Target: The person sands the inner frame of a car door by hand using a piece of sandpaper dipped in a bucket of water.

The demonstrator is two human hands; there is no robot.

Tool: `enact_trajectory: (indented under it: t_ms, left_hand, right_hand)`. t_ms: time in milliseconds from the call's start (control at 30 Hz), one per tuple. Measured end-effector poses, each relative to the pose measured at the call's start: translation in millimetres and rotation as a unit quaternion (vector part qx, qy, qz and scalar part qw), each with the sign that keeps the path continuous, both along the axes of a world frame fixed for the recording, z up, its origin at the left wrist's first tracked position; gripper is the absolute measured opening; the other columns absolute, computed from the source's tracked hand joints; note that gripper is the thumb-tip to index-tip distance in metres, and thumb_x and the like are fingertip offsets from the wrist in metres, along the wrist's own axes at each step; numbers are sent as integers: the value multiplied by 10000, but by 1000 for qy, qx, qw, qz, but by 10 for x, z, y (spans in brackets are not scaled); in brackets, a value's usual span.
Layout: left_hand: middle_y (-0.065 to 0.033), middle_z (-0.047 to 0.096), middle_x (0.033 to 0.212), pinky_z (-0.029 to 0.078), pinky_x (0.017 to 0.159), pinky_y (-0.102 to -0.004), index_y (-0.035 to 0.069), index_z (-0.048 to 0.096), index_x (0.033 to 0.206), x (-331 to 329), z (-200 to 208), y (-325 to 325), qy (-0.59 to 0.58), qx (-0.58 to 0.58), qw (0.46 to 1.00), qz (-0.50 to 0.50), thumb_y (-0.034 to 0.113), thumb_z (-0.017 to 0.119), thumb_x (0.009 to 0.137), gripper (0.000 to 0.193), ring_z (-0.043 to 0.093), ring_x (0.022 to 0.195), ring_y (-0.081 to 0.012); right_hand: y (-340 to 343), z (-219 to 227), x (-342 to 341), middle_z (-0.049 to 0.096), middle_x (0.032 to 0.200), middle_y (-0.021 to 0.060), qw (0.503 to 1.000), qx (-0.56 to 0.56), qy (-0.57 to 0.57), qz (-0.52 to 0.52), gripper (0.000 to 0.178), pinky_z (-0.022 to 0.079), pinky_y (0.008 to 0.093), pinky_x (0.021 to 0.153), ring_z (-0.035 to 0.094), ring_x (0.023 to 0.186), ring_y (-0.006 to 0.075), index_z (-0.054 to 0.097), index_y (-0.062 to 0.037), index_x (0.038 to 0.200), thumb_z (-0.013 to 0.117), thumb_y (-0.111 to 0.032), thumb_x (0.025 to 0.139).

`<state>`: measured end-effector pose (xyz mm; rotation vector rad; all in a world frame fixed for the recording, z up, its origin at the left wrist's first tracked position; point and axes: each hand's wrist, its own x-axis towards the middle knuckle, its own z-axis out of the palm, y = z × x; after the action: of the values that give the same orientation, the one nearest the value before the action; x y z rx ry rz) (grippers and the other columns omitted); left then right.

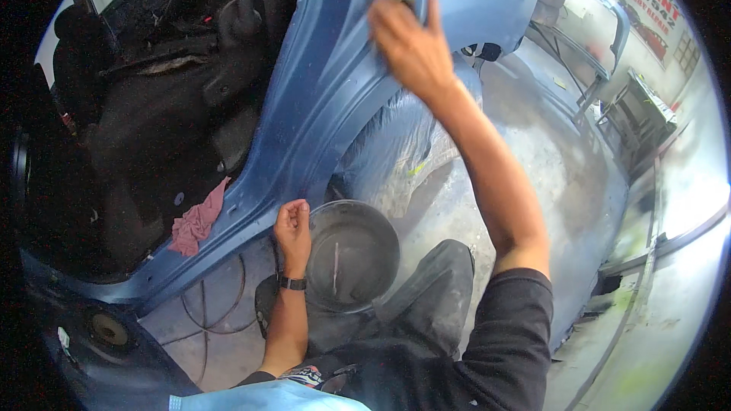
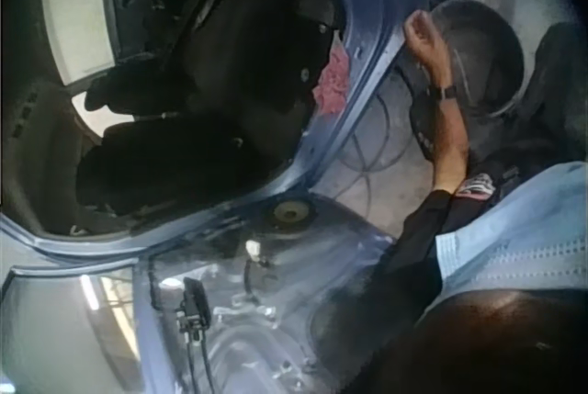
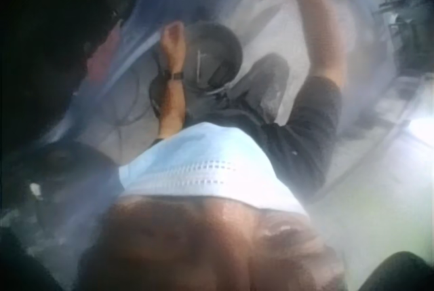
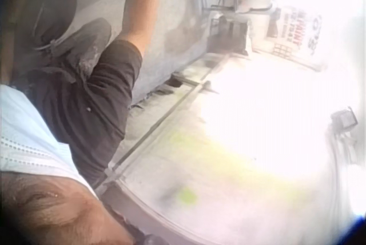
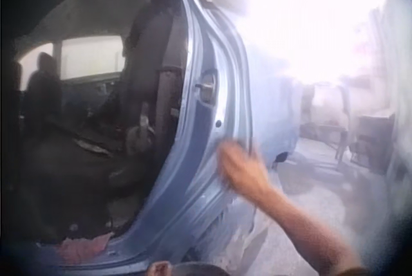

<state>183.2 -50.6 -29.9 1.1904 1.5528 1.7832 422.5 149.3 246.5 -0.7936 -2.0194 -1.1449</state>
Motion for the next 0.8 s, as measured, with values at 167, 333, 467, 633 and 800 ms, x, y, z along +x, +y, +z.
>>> enact_trajectory:
  t_ms: [167, 333, 467, 633, 800]
  left_hand:
    - [-35, 721, 1003, 509, 813, -264, 11, 692, 1103, -30, -34, 28, 21, 1, 1000, -6, 184, 693, 1034, 186, 645, 899, -97]
    - [-33, 718, 1025, 512, 821, -272, 21, 690, 1111, 58, -17, -1, 15, -2, 1000, -20, 206, 691, 1038, 200, 647, 913, -101]
    - [-67, 727, 1077, 525, 836, -288, 15, 689, 1136, -5, 49, -17, 27, 8, 1000, 10, 195, 692, 1030, 209, 668, 946, -129]
    - [-148, 702, 1228, 524, 949, -349, -12, 665, 1257, -5, 381, -17, 105, 70, 992, 5, 156, 636, 1042, 275, 673, 1086, -211]
    - [-229, 522, 1538, 339, 1213, -463, -14, 508, 1506, -124, 1482, 397, 380, 201, 901, -54, 286, 527, 1090, 514, 464, 1459, -379]
  right_hand:
    - [-363, -592, -451, 605, 1399, 74, 987, -103, -1, 124, 347, 266, 708, 1170, 571, 1336, 247, 670, -67, 1274, 632, -223, 966]
    - [-74, -86, -122, 597, 1410, 98, 998, -9, 62, 11, 353, 242, 718, 1185, 538, 1389, 260, 680, -64, 1254, 646, -211, 935]
    - [-250, -546, -457, 582, 1418, 115, 996, -52, 34, 67, 391, 260, 732, 1175, 523, 1405, 256, 659, -54, 1299, 629, -187, 933]
    - [-56, -220, -216, 576, 1415, 116, 994, -1, 105, -9, 402, 214, 737, 1193, 519, 1398, 253, 639, -9, 1297, 633, -215, 952]
    - [-682, -768, -583, 616, 1334, 138, 973, -153, 66, 159, 347, 249, 703, 1194, 543, 1356, 278, 677, 8, 1191, 662, -239, 948]
